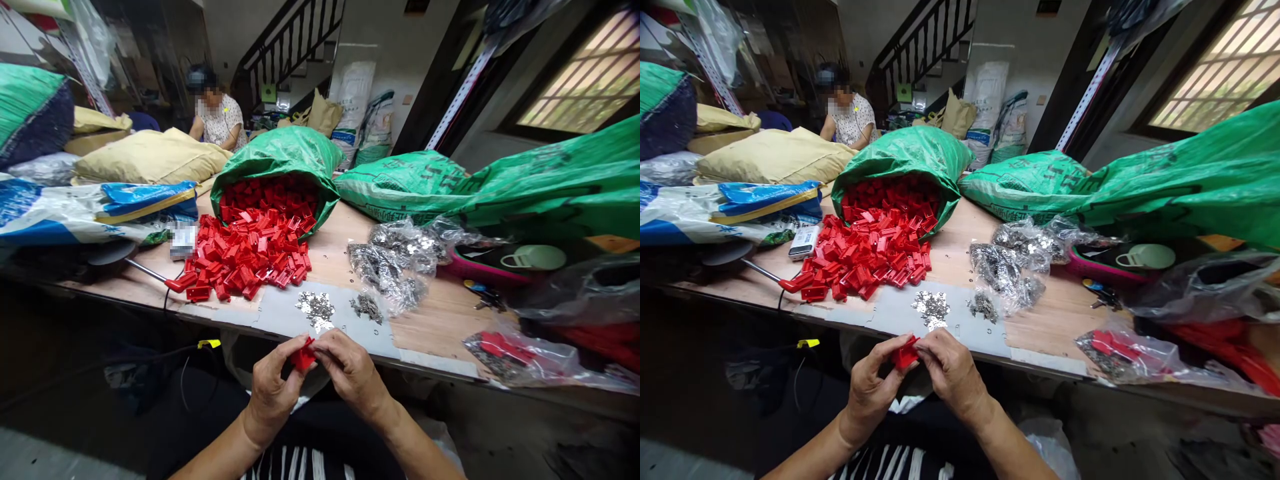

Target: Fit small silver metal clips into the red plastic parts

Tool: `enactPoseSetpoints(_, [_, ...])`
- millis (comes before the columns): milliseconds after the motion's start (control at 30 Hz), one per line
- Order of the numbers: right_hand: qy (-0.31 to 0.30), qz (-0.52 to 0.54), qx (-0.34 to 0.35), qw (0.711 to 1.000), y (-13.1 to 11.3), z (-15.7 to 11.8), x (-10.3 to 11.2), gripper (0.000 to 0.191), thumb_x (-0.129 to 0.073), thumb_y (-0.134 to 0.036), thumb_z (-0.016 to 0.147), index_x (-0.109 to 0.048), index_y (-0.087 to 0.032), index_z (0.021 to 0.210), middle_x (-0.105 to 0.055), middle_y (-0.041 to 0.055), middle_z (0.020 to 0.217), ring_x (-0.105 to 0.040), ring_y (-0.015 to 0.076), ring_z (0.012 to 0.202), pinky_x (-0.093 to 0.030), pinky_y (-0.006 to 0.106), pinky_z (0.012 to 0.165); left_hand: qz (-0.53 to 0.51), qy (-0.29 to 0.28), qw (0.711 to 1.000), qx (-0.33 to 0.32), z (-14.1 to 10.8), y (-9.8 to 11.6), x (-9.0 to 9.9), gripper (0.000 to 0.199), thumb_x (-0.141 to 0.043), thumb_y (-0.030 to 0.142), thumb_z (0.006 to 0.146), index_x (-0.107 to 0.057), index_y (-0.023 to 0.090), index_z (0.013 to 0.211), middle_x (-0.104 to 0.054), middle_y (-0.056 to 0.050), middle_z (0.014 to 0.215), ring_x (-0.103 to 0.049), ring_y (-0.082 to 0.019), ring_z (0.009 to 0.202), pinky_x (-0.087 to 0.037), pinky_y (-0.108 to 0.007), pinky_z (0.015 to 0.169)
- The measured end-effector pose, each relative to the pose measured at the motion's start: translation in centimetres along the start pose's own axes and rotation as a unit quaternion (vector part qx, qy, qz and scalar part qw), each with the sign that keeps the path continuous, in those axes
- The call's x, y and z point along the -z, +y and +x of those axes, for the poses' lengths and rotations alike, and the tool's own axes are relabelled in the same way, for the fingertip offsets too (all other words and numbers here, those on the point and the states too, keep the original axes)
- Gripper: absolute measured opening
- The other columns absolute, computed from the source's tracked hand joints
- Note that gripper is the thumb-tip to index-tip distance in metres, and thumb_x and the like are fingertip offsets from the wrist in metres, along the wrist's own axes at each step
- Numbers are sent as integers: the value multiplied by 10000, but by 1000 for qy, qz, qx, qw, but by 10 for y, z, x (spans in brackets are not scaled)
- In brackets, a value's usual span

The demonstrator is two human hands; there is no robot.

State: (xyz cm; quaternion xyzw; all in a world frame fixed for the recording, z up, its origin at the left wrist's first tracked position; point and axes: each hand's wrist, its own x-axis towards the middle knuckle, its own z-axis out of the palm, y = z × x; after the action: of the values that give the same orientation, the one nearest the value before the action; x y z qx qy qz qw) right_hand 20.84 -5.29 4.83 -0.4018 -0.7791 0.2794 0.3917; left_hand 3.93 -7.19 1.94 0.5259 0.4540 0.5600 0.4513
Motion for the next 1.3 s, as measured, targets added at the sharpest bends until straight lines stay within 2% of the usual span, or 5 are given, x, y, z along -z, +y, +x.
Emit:
enactPoseSetpoints(333, [-12,114,-187,976,2,-2,5,152,-574,-340,849,-529,-197,868,-531,-31,745,-473,113,663,-407,223,626,1,-2,1000,-12,-1,5,-1,329,-749,151,677,-720,285,976,-737,-21,1013,-589,-262,1140,-241,-432,1147])
enactPoseSetpoints(533, [-39,221,-208,952,12,-3,-5,227,-634,-340,799,-456,-200,811,-464,-35,763,-434,111,710,-388,225,645,48,-46,995,-77,-6,-2,-3,331,-661,111,746,-700,258,1040,-728,-57,1043,-621,-253,1083,-447,-375,1008])
enactPoseSetpoints(733, [-97,385,-260,880,22,-14,-11,378,-675,-452,767,-403,-213,876,-419,-66,707,-312,50,529,-246,177,465,98,-85,974,-185,-9,-11,-1,447,-607,44,755,-597,262,1145,-713,-46,1060,-657,-203,999,-533,-340,886])
enactPoseSetpoints(1167, [-123,494,-293,809,17,-28,-15,374,-700,-388,756,-408,-210,905,-380,-82,668,-263,31,480,-188,176,426,-45,-139,989,8,-14,-9,6,302,-693,158,752,-634,226,1041,-717,-58,1001,-678,-213,924,-528,-305,827])
enactPoseSetpoints(1300, [-138,448,-297,832,18,-23,-16,377,-672,-437,757,-419,-216,929,-429,-78,673,-307,38,467,-230,170,423,-115,-108,985,71,-13,-12,6,271,-732,175,717,-638,203,969,-721,-58,980,-675,-208,923,-525,-293,823])
